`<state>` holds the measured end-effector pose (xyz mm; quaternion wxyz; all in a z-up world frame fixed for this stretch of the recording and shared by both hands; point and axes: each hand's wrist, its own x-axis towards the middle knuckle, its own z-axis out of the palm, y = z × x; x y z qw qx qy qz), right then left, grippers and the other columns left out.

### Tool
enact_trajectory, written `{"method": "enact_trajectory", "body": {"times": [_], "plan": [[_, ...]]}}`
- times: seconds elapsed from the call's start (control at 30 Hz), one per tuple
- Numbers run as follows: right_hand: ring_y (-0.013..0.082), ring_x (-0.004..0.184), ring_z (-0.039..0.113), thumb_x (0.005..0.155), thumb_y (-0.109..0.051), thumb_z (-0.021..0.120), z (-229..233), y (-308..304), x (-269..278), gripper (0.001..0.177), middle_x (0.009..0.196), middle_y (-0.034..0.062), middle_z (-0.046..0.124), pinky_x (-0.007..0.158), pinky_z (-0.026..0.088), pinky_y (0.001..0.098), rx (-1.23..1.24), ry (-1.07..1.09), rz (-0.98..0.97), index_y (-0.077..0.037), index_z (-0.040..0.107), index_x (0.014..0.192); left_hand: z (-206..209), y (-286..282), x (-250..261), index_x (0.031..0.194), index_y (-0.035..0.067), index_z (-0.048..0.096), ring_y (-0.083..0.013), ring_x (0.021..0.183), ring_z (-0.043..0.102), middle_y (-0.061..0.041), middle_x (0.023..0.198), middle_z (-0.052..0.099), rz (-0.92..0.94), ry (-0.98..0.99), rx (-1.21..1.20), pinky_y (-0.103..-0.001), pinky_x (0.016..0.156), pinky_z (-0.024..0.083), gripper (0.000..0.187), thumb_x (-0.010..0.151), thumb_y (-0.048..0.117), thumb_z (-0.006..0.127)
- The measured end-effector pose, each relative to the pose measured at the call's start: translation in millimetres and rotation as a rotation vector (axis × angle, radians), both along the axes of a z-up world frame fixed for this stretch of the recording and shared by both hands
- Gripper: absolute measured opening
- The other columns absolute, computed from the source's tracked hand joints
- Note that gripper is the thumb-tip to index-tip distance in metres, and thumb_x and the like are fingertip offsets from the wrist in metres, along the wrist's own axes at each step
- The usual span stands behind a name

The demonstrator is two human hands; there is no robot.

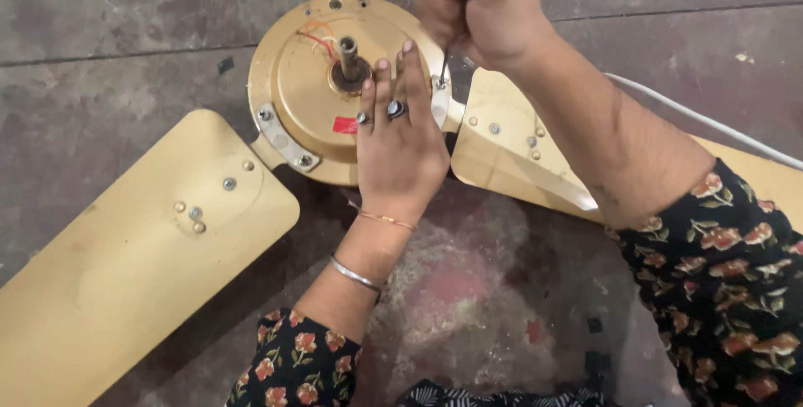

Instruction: The person assembles an electric fan by attaching the fan blades to the central motor housing using a screwdriver. They secure each blade with screws and tighten them in sequence.

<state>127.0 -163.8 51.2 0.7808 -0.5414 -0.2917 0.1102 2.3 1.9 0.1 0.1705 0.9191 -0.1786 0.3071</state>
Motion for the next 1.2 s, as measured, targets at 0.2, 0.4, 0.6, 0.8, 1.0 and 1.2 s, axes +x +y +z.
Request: {"method": "enact_trajectory", "body": {"times": [0.2,0.4,0.6,0.8,1.0,1.2], "plan": [[0.0080,0.045,0.019,0.115,-0.047,0.039,17.5,-13.9,27.6,0.056,0.056,-0.0035,0.025,0.043,0.018,0.0251,0.108,0.049,0.508,-0.015,0.027,0.070,4.3,-0.2,-1.8,0.155,-0.004,0.037,-0.0361,0.145,0.051,-0.015,0.158,0.048,0.021,0.004,-0.003,-0.047,0.125,0.036,0.061,0.099,0.010,0.054],[0.0117,0.047,0.023,0.115,-0.047,0.039,2.6,-15.5,0.6,0.054,0.058,-0.0002,0.030,0.046,0.021,0.0289,0.094,0.045,0.008,-0.013,0.034,0.074,3.4,2.9,-2.9,0.154,-0.007,0.038,-0.0372,0.145,0.050,-0.017,0.157,0.050,0.022,-0.007,0.013,-0.046,0.124,0.036,0.064,0.094,0.010,0.054],[0.0152,0.050,0.023,0.115,-0.048,0.038,-2.9,-32.4,-33.5,0.058,0.056,0.0023,0.028,0.049,0.021,0.0325,0.338,0.133,-0.436,-0.011,0.032,0.071,0.1,0.0,-1.8,0.154,-0.003,0.041,-0.0350,0.143,0.053,-0.017,0.153,0.055,0.060,-0.048,0.014,-0.045,0.122,0.039,0.062,0.095,0.009,0.053],[0.0160,0.050,0.019,0.112,-0.054,0.028,4.1,-34.4,-50.1,0.063,0.053,0.0026,0.022,0.048,0.016,0.0325,0.403,0.019,-0.409,-0.011,0.027,0.067,-0.6,0.7,-2.6,0.155,-0.003,0.040,-0.0342,0.145,0.053,-0.017,0.153,0.055,0.060,-0.052,0.019,-0.045,0.123,0.039,0.060,0.097,0.008,0.052],[0.0138,0.042,0.014,0.112,-0.049,0.024,13.4,-21.6,-56.5,0.060,0.051,0.0045,0.020,0.043,0.014,0.0305,0.243,-0.137,-0.276,-0.011,0.022,0.065,-0.6,1.7,-3.5,0.156,-0.003,0.038,-0.0357,0.146,0.050,-0.017,0.155,0.053,0.033,-0.022,0.012,-0.046,0.124,0.036,0.062,0.097,0.012,0.052],[0.0141,0.041,0.015,0.110,-0.046,0.027,11.6,-19.8,-54.8,0.058,0.050,0.0050,0.021,0.041,0.014,0.0297,0.164,-0.209,-0.261,-0.010,0.022,0.066,-0.2,1.6,-3.6,0.156,-0.004,0.038,-0.0364,0.147,0.049,-0.017,0.157,0.051,0.030,-0.008,0.024,-0.046,0.125,0.035,0.061,0.098,0.013,0.051]]}}
